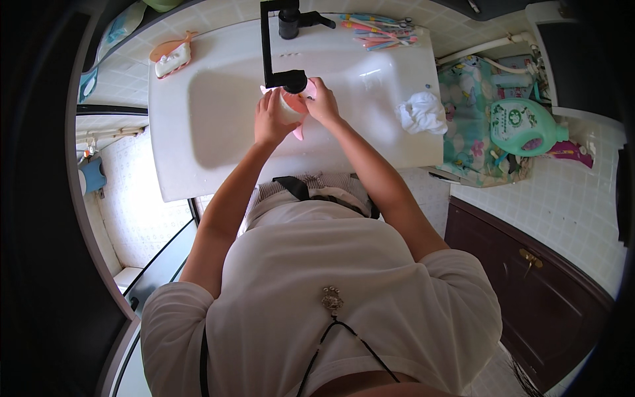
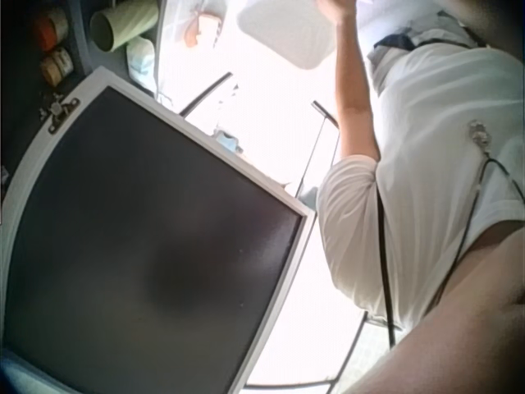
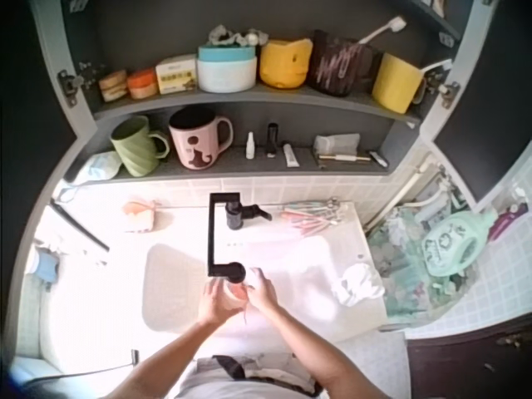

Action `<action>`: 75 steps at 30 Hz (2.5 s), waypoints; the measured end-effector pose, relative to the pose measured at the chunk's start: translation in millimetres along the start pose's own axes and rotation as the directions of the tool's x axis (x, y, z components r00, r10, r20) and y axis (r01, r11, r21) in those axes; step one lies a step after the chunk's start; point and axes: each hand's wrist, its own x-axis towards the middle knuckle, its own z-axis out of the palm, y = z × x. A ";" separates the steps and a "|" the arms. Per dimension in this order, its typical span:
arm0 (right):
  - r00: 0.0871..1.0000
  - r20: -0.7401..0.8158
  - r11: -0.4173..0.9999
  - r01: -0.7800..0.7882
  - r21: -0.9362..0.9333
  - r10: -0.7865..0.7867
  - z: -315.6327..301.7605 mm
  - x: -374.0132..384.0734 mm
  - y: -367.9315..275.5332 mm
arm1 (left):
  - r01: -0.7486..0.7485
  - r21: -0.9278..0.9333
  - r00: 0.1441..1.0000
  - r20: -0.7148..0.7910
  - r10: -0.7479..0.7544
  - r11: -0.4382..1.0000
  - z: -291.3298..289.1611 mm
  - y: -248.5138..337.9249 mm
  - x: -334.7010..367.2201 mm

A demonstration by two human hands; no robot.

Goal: The person washes a variety of small toy objects in a bathroom sink by hand, using a white cloth to wipe them under running water.

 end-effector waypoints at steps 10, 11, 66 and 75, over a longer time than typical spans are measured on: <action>0.800 -0.350 0.870 0.409 -0.276 -0.487 -13.9 11.7 -31.9 | 0.056 0.033 0.996 -0.070 -0.053 0.998 -5.0 -4.4 4.5; 0.835 -0.275 0.879 0.444 -0.174 -0.477 -18.4 2.3 -41.2 | 0.073 0.057 0.994 -0.082 -0.068 0.996 -2.6 -6.3 7.9; 0.912 0.407 0.840 -0.267 0.473 0.061 -18.5 -37.0 4.8 | 0.057 -0.608 0.959 0.254 0.126 0.792 31.8 -57.7 10.5; 0.960 0.278 0.929 -0.061 0.366 -0.046 -22.8 -32.5 24.0 | 0.701 -0.656 0.710 0.680 -0.184 0.281 -2.0 12.2 33.8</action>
